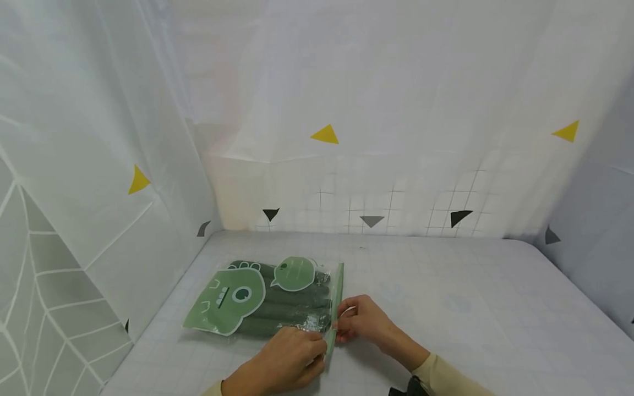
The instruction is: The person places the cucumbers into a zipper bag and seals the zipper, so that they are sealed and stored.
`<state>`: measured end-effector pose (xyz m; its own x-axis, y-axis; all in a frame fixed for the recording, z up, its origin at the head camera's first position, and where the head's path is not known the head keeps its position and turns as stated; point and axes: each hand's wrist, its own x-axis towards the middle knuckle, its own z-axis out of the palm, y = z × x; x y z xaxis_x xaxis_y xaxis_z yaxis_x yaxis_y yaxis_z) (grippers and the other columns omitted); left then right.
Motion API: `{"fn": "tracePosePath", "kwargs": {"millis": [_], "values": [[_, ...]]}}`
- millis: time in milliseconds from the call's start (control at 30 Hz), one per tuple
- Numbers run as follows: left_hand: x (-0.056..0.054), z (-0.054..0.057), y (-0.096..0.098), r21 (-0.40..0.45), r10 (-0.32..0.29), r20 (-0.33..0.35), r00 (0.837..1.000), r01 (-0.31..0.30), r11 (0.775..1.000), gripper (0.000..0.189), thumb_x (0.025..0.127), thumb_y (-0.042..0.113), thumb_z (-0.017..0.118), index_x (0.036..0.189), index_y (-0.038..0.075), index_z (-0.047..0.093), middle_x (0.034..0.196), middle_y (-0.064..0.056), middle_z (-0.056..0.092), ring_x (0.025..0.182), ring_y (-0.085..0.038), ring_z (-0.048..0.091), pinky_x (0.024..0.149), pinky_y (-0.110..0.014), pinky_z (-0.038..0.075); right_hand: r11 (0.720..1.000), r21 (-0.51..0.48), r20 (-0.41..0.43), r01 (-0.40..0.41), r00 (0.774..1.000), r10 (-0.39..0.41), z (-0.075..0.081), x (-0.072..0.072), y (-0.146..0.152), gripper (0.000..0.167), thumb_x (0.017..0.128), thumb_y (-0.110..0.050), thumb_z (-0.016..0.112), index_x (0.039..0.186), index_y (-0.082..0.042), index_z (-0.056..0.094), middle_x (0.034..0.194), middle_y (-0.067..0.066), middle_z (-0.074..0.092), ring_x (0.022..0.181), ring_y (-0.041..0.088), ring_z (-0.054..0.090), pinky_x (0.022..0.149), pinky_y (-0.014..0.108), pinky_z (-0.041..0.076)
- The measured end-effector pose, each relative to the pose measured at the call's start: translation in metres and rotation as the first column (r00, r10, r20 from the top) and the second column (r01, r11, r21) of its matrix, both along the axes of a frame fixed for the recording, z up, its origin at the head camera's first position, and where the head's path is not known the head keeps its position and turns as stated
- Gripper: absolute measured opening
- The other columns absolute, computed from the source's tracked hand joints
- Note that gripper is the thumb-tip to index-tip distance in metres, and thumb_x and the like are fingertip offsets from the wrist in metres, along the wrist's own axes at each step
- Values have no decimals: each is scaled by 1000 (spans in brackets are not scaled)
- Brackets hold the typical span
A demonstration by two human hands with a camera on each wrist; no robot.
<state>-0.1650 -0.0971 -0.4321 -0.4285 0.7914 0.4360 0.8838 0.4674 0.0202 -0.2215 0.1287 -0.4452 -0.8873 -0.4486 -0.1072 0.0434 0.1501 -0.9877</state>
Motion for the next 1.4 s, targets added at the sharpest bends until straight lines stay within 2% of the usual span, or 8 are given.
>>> {"fn": "tracePosePath", "kwargs": {"millis": [367, 600, 833, 1067, 1400], "values": [[-2, -4, 1, 20, 1, -55, 999, 0, 1000, 31, 79, 13, 80, 68, 22, 52, 67, 16, 47, 54, 4, 36, 48, -15, 27, 999, 12, -25, 39, 999, -39, -1, -2, 0, 15, 88, 6, 72, 100, 11, 65, 77, 19, 73, 66, 28, 73, 61, 36, 59], [-1, -4, -1, 10, -9, -20, 1000, 9, 1000, 33, 81, 12, 79, 67, 22, 51, 66, 17, 41, 54, 6, 28, 48, -14, 23, 999, -2, -9, 52, 999, -52, -5, -6, 0, 14, 88, 7, 72, 100, 12, 66, 80, 18, 73, 66, 26, 73, 62, 36, 59], [0, -2, -3, -2, -17, 2, 1000, 17, 1000, 31, 81, 12, 79, 68, 22, 53, 67, 17, 42, 55, 6, 29, 48, -14, 23, 997, -2, -29, 75, 997, -75, -9, -11, 0, 16, 88, 7, 72, 102, 13, 65, 81, 19, 73, 65, 25, 73, 61, 35, 59], [-1, -3, -5, 35, -36, -42, 998, 38, 999, 33, 78, 11, 80, 67, 22, 51, 67, 16, 41, 55, 5, 31, 49, -15, 25, 995, 7, -69, 95, 993, -94, -10, -20, 0, 20, 90, 5, 70, 105, 16, 63, 81, 18, 73, 68, 32, 73, 62, 39, 59], [-3, -3, -5, 39, -45, -15, 999, 45, 998, 30, 81, 11, 79, 70, 22, 53, 69, 17, 45, 57, 7, 30, 49, -13, 26, 986, 21, -80, 163, 984, -161, -10, -32, 1, 21, 90, 7, 72, 108, 14, 64, 84, 15, 73, 67, 29, 73, 63, 38, 60]]}}
